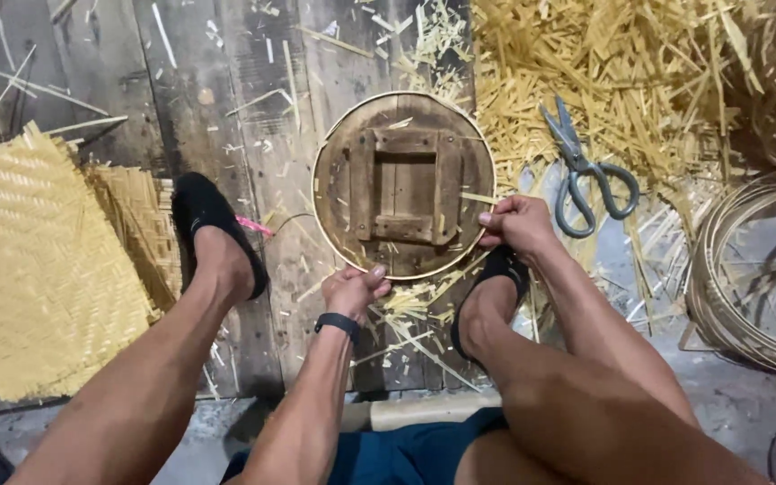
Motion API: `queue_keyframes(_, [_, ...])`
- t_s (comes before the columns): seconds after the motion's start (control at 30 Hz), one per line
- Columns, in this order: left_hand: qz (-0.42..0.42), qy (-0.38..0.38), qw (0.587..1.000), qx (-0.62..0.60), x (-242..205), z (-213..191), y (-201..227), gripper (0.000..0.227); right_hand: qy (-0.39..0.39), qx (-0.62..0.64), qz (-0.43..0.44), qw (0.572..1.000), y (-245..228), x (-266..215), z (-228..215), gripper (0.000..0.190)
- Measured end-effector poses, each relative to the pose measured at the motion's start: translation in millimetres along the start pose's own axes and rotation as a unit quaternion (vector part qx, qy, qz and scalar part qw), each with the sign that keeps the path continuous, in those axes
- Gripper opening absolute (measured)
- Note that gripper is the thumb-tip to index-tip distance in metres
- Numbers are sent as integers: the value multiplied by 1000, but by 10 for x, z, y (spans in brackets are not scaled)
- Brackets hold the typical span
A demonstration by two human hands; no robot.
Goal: Attaching a circular rim to a woven bamboo base and trimming the excess edges with scissors.
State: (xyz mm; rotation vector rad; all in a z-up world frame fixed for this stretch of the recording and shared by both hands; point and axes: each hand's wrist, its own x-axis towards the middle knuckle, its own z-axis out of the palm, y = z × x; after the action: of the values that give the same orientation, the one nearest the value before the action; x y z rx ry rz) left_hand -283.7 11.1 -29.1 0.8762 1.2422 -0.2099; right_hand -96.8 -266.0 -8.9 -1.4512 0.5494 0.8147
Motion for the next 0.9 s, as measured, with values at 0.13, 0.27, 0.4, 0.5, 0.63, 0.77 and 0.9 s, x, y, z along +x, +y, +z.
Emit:
queue_keyframes(0.13, [23, 29, 999, 10, -79, 38, 56, 26, 44, -56, -35, 997, -86, -199, 97, 18])
queue_keyframes(0.27, [48, 43, 998, 5, -210, 160, 419, 26, 113, -343, -128, 924, -543, -600, 291, 25])
queue_keyframes(0.4, [39, 48, 998, -14, -370, 109, 775, 29, 124, -294, -318, 893, -795, -750, 680, 32])
queue_keyframes(0.5, [155, 89, 965, 192, -820, 287, 1212, 31, -58, -223, -314, 921, -1183, -835, 1027, 43])
queue_keyframes(0.63, [517, 85, 785, 331, -1495, 585, 1621, 40, -203, 63, -147, 966, -1455, -957, 1250, 54])
queue_keyframes(0.77, [584, -59, 761, 276, -1653, 860, 1573, 53, -248, 274, -177, 912, -1336, -1036, 1040, 49])
queue_keyframes(0.9, [524, -127, 795, 278, -1443, 774, 1503, 73, -194, 307, -110, 925, -1182, -1146, 668, 49])
